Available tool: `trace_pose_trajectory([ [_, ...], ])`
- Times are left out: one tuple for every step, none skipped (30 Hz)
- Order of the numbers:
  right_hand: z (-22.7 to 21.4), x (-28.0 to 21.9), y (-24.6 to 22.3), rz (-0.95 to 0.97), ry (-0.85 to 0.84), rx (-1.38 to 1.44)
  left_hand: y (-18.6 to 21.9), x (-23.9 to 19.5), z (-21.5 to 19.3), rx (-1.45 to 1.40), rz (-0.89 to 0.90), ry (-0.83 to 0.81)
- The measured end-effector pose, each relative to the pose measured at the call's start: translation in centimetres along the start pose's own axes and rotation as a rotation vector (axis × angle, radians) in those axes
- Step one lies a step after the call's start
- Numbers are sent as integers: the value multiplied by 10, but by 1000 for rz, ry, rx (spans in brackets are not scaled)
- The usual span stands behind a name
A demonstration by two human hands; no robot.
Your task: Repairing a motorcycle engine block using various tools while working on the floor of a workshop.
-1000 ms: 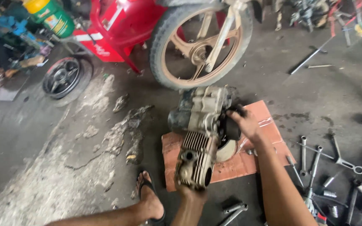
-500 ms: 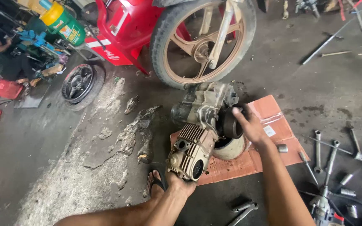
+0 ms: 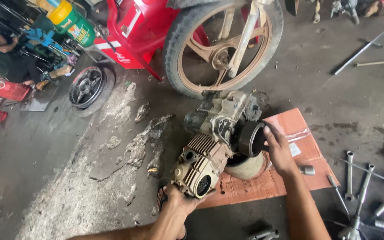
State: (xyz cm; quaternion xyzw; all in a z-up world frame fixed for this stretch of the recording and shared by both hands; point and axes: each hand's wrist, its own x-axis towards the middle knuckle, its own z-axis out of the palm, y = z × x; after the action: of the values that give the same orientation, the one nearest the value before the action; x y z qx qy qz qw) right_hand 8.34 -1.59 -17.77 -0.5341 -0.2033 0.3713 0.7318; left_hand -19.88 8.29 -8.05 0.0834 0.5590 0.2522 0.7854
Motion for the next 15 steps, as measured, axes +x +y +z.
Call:
trace_pose_trajectory([
  [0, 0, 1, -4, -4, 1, 4, 3, -3, -2, 4, -2],
  [0, 3, 1, -17, 2, -37, 8, 7, -3, 5, -19, -18],
  [-1, 5, 1, -30, 9, -75, 13, 11, -3, 12, -42, -34],
  [-2, 6, 3, -40, 9, -76, 18, 12, -2, 13, -38, -44],
  [-3, 7, 5, -16, -14, -22, 23, 13, 0, 1, -68, -78],
  [-4, 6, 9, 13, -39, 31, 27, 13, 0, -12, -98, -107],
  [-5, 7, 10, 7, -41, 31, 30, 13, 3, -13, -94, -112],
  [-5, 7, 12, -12, -76, 48, 33, 12, 5, 1, -71, -37],
  [-5, 7, 14, -32, -111, 66, 36, 11, 6, 14, -46, 37],
  [-4, 6, 11, -34, -113, 64, 40, 12, 6, 11, -45, 34],
  [-3, 5, 8, -88, -133, -21, 43, 14, 5, 24, -44, 39],
  [-2, 4, 5, -139, -152, -107, 47, 15, 5, 36, -44, 45],
  [1, 2, -1, -140, -154, -109, 47, 15, 7, 34, -44, 43],
  [6, 0, -6, -53, -126, -244, 47, 13, 9, 65, -26, 39],
  [11, -2, -12, 35, -96, -380, 48, 11, 10, 96, -8, 34],
])
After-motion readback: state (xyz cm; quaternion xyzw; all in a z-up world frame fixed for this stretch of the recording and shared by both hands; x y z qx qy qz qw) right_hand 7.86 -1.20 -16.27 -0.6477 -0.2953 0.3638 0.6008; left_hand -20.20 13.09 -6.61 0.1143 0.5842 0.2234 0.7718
